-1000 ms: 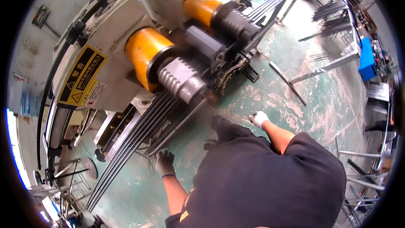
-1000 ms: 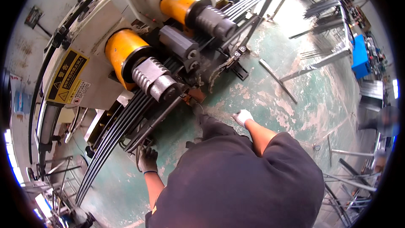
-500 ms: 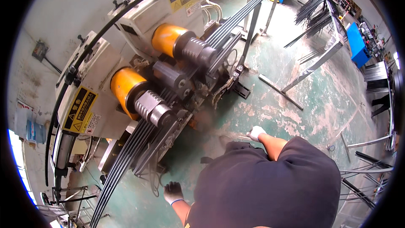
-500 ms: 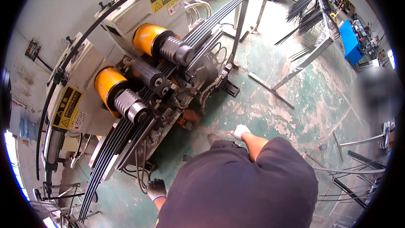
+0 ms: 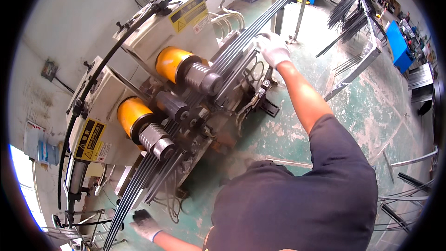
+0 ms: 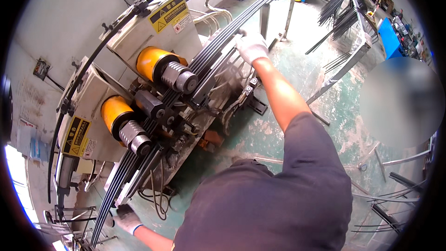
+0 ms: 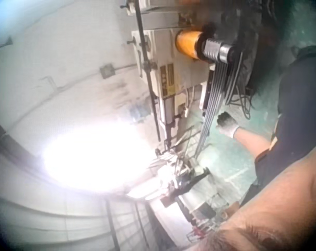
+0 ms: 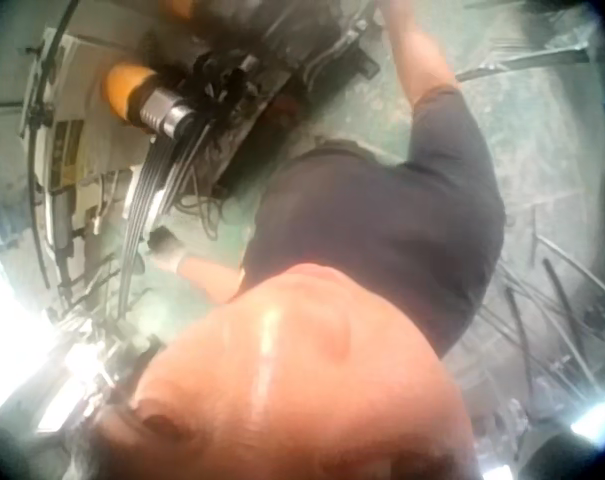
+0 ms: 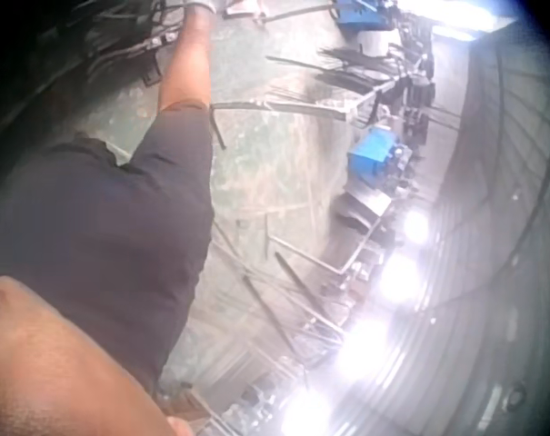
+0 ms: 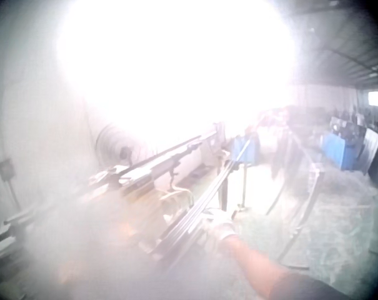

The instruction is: The person measures and cuts long black metal rods, then feeds them through a bending machine to form curved pieces. They repeatedly handle bundles of rods, align them, and operate the machine to produce bent rods.

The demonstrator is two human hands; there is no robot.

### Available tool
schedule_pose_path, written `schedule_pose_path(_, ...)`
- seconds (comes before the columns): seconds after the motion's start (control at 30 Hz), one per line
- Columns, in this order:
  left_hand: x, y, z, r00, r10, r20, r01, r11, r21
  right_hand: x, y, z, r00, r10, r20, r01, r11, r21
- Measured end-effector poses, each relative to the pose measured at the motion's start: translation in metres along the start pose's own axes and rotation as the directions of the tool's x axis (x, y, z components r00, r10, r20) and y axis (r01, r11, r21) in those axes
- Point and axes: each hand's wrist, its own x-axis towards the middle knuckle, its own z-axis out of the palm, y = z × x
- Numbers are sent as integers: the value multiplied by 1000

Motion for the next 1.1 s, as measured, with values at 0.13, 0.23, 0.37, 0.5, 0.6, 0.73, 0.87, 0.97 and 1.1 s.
schedule_pose_path(0.13,-14,52,60,994,67,84,-64,997,-36,48,-43,14,944,-328,44,331,928,-172)
schedule_pose_path(0.23,-25,77,104,954,299,-5,-297,950,95,66,-71,24,930,-304,207,353,897,-267)
schedule_pose_path(0.37,-5,128,146,803,594,47,-580,761,289,83,-79,31,896,-421,138,435,775,-458)
schedule_pose_path(0.5,20,210,185,643,749,162,-603,365,709,117,-114,-7,937,-315,148,343,758,-554)
schedule_pose_path(0.6,4,230,250,712,696,98,-595,524,609,171,-107,-21,860,-480,-172,274,720,-638)
schedule_pose_path(0.73,-59,235,326,502,841,200,-711,270,649,164,-198,-87,916,-360,-177,230,833,-504)
schedule_pose_path(0.87,-56,244,383,360,791,495,-831,31,555,205,-277,-158,963,-217,161,268,682,-681)
schedule_pose_path(0.97,-72,227,432,188,672,716,-845,-261,467,217,-292,-155,941,-327,85,303,707,-638)
schedule_pose_path(1.1,-85,198,485,-307,231,923,-452,-889,73,223,-314,-161,910,-414,33,352,726,-591)
